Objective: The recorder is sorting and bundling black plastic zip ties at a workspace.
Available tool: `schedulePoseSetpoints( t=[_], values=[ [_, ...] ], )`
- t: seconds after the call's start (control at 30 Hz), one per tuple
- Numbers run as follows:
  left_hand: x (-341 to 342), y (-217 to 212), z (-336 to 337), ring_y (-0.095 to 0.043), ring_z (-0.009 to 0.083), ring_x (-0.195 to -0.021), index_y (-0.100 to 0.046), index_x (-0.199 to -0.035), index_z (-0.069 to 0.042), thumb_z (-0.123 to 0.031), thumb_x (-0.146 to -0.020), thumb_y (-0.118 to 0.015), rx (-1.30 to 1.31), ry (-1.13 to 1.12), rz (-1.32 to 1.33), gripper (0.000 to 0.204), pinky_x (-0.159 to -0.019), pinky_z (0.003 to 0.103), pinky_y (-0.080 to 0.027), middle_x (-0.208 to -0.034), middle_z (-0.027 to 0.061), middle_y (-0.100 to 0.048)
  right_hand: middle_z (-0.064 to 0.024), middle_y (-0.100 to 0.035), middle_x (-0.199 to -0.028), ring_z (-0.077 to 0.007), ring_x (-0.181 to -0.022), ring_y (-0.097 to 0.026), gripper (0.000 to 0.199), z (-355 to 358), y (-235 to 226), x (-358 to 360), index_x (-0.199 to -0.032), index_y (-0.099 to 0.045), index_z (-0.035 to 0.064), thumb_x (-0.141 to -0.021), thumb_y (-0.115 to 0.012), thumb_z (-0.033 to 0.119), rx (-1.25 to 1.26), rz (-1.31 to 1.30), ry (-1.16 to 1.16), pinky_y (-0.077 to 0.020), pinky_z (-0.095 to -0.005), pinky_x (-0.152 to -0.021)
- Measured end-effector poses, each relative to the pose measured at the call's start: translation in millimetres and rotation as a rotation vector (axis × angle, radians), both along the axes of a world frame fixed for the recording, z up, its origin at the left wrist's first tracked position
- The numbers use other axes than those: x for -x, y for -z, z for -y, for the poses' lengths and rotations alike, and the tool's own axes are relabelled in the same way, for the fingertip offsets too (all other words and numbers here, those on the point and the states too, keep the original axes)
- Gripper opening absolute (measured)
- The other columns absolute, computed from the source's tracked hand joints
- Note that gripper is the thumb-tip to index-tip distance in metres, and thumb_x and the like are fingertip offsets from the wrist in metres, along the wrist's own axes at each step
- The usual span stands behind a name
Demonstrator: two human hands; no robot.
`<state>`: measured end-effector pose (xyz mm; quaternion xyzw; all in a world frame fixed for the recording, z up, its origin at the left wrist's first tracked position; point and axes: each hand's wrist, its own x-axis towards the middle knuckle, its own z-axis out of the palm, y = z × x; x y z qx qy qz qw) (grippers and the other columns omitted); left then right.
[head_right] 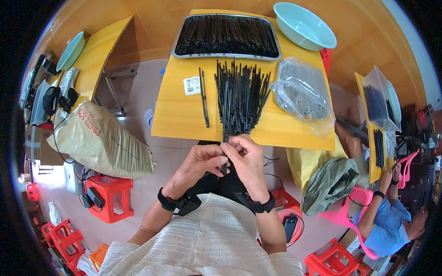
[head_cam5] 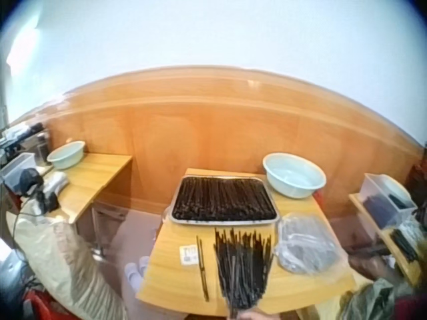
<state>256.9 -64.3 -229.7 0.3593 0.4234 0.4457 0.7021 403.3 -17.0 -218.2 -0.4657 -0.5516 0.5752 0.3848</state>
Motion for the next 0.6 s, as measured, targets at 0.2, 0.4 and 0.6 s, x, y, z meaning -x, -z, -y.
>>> schedulePoseSetpoints(
  t=[0.2, 0.4, 0.6],
  values=[
    [-3, -4, -3, -0.062, 0.0146, -0.073, -0.059, -0.101, 0.0, -0.016, -0.089, -0.052, 0.105, -0.09, 0.142, 0.022, -0.065, 0.024, -0.053, -0.08, 0.0057, -0.061, 0.0026, -0.055, -0.064, -0.001, -0.056, -0.045, 0.01, 4, 5, -10, -0.079, -0.063, 0.0015, -0.079, -0.067, 0.01, 0.093, -0.161, 0.124, -0.0294, -0.0147, -0.044],
    [-8, -8, -1, -0.063, 0.0171, -0.079, -0.057, -0.101, 0.003, -0.003, -0.081, -0.06, 0.034, -0.057, 0.082, 0.021, -0.071, 0.027, -0.053, -0.087, 0.0079, -0.059, 0.0014, -0.06, -0.068, -0.002, -0.06, -0.051, 0.012, 9, -1, -13, -0.083, -0.064, 0.0014, -0.08, -0.066, 0.012, 0.092, -0.145, 0.165, -0.0358, -0.0161, -0.048],
    [-5, -9, 3, -0.064, 0.0185, -0.079, -0.056, -0.098, 0.003, 0.007, -0.074, -0.062, 0.044, -0.121, 0.097, 0.025, -0.072, 0.028, -0.054, -0.085, 0.0077, -0.06, -0.0003, -0.058, -0.07, -0.0043, -0.06, -0.052, 0.014, 11, -6, -15, -0.089, -0.064, 0.0002, -0.087, -0.055, 0.011, -0.036, -0.161, 0.116, -0.0371, -0.0165, -0.047]
  ],
)
